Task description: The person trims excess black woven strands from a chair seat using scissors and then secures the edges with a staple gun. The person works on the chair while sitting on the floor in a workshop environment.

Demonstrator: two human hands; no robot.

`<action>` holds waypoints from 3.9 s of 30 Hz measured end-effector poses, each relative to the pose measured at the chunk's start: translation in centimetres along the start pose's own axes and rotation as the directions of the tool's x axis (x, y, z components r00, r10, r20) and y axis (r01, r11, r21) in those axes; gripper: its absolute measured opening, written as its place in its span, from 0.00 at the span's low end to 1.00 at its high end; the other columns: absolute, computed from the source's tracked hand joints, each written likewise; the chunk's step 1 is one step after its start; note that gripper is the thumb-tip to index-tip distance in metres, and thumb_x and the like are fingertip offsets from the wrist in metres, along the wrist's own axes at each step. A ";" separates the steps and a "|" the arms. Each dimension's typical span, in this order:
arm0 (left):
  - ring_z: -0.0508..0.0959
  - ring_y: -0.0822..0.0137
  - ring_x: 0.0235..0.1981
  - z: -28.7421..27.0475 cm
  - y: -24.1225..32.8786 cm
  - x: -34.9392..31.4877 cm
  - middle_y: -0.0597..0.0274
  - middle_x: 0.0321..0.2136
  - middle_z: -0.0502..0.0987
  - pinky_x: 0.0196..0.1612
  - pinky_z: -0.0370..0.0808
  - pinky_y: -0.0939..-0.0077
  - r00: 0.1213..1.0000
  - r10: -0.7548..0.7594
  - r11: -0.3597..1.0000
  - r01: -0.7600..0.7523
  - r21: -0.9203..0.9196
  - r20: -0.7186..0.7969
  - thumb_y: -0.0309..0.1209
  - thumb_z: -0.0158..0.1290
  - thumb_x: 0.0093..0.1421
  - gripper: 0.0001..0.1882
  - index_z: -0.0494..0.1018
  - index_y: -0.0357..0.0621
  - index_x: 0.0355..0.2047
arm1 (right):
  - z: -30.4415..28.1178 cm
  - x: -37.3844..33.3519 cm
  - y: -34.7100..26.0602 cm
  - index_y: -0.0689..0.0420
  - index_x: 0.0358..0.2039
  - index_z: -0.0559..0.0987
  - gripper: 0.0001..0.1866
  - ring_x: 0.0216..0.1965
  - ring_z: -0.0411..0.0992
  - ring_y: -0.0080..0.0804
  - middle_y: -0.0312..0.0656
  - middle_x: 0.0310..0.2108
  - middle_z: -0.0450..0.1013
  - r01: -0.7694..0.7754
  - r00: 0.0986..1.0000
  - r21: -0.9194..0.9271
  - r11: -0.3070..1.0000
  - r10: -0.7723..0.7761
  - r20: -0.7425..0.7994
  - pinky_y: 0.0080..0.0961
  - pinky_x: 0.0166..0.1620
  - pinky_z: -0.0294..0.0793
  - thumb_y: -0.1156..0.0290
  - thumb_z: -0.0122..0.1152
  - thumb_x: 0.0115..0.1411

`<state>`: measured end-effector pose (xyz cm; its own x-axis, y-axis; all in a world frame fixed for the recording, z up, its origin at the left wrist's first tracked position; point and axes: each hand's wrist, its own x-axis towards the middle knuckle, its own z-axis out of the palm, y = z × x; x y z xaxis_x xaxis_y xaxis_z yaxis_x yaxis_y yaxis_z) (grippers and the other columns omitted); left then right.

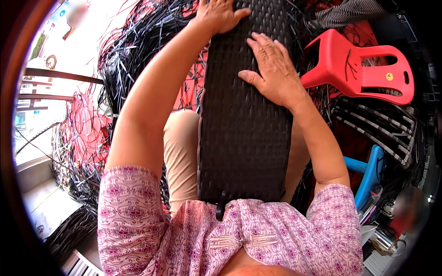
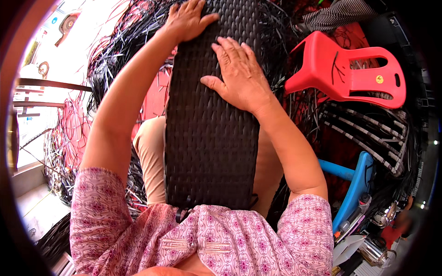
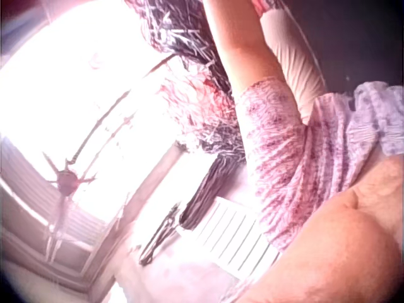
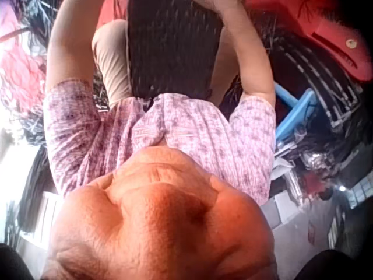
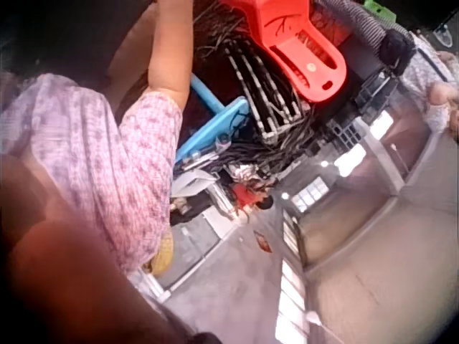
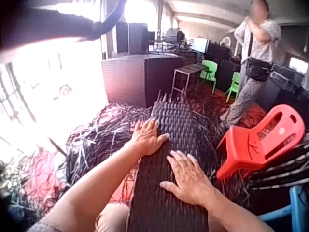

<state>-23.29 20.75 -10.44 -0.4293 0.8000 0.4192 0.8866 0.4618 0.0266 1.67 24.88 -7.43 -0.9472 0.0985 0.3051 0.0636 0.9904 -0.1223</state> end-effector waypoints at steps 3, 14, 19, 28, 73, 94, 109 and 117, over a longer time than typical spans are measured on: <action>0.54 0.52 0.71 -2.1 0.7 3.0 0.47 0.70 0.54 0.71 0.48 0.49 0.960 -0.123 0.983 0.153 -0.103 0.252 0.62 0.41 0.64 0.45 0.56 0.37 0.68 | 0.1 -0.2 -0.2 0.63 0.65 0.63 0.41 0.71 0.52 0.44 0.51 0.69 0.56 -0.010 1.000 0.037 0.999 0.010 -0.002 0.43 0.72 0.44 0.42 0.52 0.64; 0.56 0.51 0.70 2.7 -2.2 11.6 0.45 0.66 0.59 0.68 0.53 0.47 0.981 -0.080 0.992 0.062 -0.108 -0.175 0.59 0.48 0.63 0.45 0.53 0.42 0.69 | -0.2 0.5 0.5 0.62 0.64 0.64 0.41 0.69 0.54 0.45 0.51 0.67 0.58 0.026 1.000 0.059 0.998 -0.025 -0.005 0.44 0.71 0.47 0.42 0.54 0.63; 0.59 0.50 0.69 -5.6 -2.8 5.9 0.46 0.68 0.59 0.68 0.55 0.49 0.978 0.209 0.872 -0.177 -0.456 0.021 0.62 0.45 0.63 0.44 0.56 0.44 0.69 | -0.6 0.1 1.2 0.64 0.64 0.64 0.42 0.69 0.55 0.45 0.51 0.67 0.58 -0.002 0.999 0.062 0.998 0.005 -0.038 0.43 0.71 0.48 0.40 0.53 0.62; 0.63 0.41 0.65 -14.8 7.1 -19.7 0.34 0.62 0.63 0.68 0.55 0.51 0.937 0.336 0.888 -0.281 -0.365 0.097 0.71 0.42 0.58 0.57 0.57 0.23 0.64 | 0.0 -0.5 0.7 0.65 0.61 0.67 0.37 0.67 0.58 0.46 0.51 0.64 0.62 0.019 0.992 0.082 0.996 -0.009 -0.129 0.43 0.70 0.51 0.49 0.58 0.62; 0.48 0.52 0.73 -3.0 6.5 1.6 0.45 0.71 0.52 0.72 0.43 0.58 0.952 -0.193 0.943 0.247 -0.223 0.239 0.73 0.38 0.58 0.57 0.55 0.31 0.68 | 0.6 -1.1 1.3 0.66 0.66 0.55 0.41 0.65 0.57 0.59 0.62 0.65 0.56 -0.455 0.777 0.516 0.726 0.607 -0.168 0.43 0.66 0.59 0.59 0.63 0.60; 0.70 0.62 0.56 -20.4 11.6 -33.1 0.55 0.54 0.71 0.60 0.64 0.66 0.772 -0.595 0.378 0.513 -0.771 0.222 0.40 0.43 0.69 0.25 0.66 0.34 0.59 | 1.6 5.7 7.1 0.63 0.65 0.60 0.39 0.64 0.60 0.58 0.60 0.64 0.59 -0.336 0.751 0.313 0.888 0.453 -0.480 0.49 0.62 0.63 0.55 0.63 0.60; 0.68 0.60 0.56 -18.9 15.9 -38.1 0.53 0.54 0.68 0.60 0.64 0.68 0.553 -0.797 0.277 0.691 -0.668 0.242 0.42 0.61 0.58 0.33 0.66 0.39 0.59 | 10.7 32.2 22.2 0.50 0.67 0.65 0.44 0.68 0.58 0.45 0.46 0.68 0.61 -0.315 0.947 -0.030 0.949 0.317 0.056 0.49 0.65 0.58 0.30 0.40 0.61; 0.72 0.75 0.45 -22.4 18.2 -44.0 0.62 0.42 0.76 0.50 0.69 0.78 0.154 -0.477 -0.461 0.794 -0.395 0.865 0.49 0.54 0.67 0.27 0.70 0.38 0.54 | 10.2 33.3 24.6 0.60 0.47 0.82 0.45 0.58 0.70 0.56 0.58 0.52 0.74 -0.326 0.935 0.035 0.945 0.317 0.157 0.48 0.59 0.67 0.28 0.37 0.61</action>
<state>15.65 -14.62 -8.07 -0.6380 0.2345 -0.7335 -0.6818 0.2708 0.6796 -31.56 51.56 -9.94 -0.9151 0.3911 0.0984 0.3580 0.9001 -0.2483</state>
